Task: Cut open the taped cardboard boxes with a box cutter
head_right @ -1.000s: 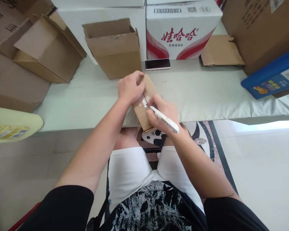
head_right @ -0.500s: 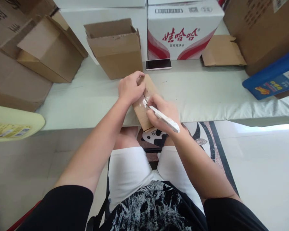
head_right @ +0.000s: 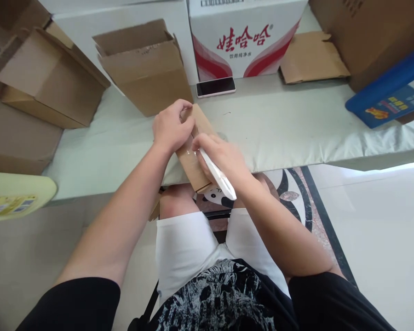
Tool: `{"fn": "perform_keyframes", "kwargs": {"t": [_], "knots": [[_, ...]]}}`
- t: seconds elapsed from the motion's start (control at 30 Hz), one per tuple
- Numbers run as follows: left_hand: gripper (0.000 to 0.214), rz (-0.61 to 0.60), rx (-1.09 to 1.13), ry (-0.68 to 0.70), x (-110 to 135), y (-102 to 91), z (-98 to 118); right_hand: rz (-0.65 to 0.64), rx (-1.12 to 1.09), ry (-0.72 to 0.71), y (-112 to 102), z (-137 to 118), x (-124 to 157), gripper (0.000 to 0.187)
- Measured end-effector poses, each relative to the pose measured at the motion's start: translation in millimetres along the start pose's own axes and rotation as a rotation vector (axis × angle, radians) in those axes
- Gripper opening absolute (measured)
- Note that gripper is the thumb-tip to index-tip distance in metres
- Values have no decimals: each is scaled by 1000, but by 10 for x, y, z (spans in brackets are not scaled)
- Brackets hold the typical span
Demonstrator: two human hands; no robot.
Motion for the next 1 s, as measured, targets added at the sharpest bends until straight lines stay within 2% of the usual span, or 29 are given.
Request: {"fn": "perform_keyframes", "kwargs": {"t": [0.13,0.23,0.33,0.47,0.53,0.67,0.9,1.0], "knots": [[33,21,19,-9,-5,14,-17,-12,-170,24,-61,60,-8,17],[30,33,37,-7,0,5,-35,31,-271,46,-77,99,11,14],[31,30,30,24,8,-17,-43,168,-310,38,-23,118,90,11],[38,22,-43,-1,9,-55,-37,478,-333,-81,110,123,269,8],[44,12,-81,-16,9,-68,-28,541,-351,-128,160,125,358,9],[52,6,-74,2,14,-69,-28,561,-361,-157,174,141,492,19],[52,36,34,32,23,-81,-195,508,-219,-184,174,233,547,15],[37,60,118,92,53,-103,-275,469,-176,-129,200,293,554,17]]}}
Point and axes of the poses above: each hand's wrist, its own x-axis away from the middle knuckle, its own y-axis out of the palm, z = x × y, the point moved 1 cm from there along -x, towards the middle knuckle, and after that the axes turned 9 degrees about z, right-handed, at the moved point
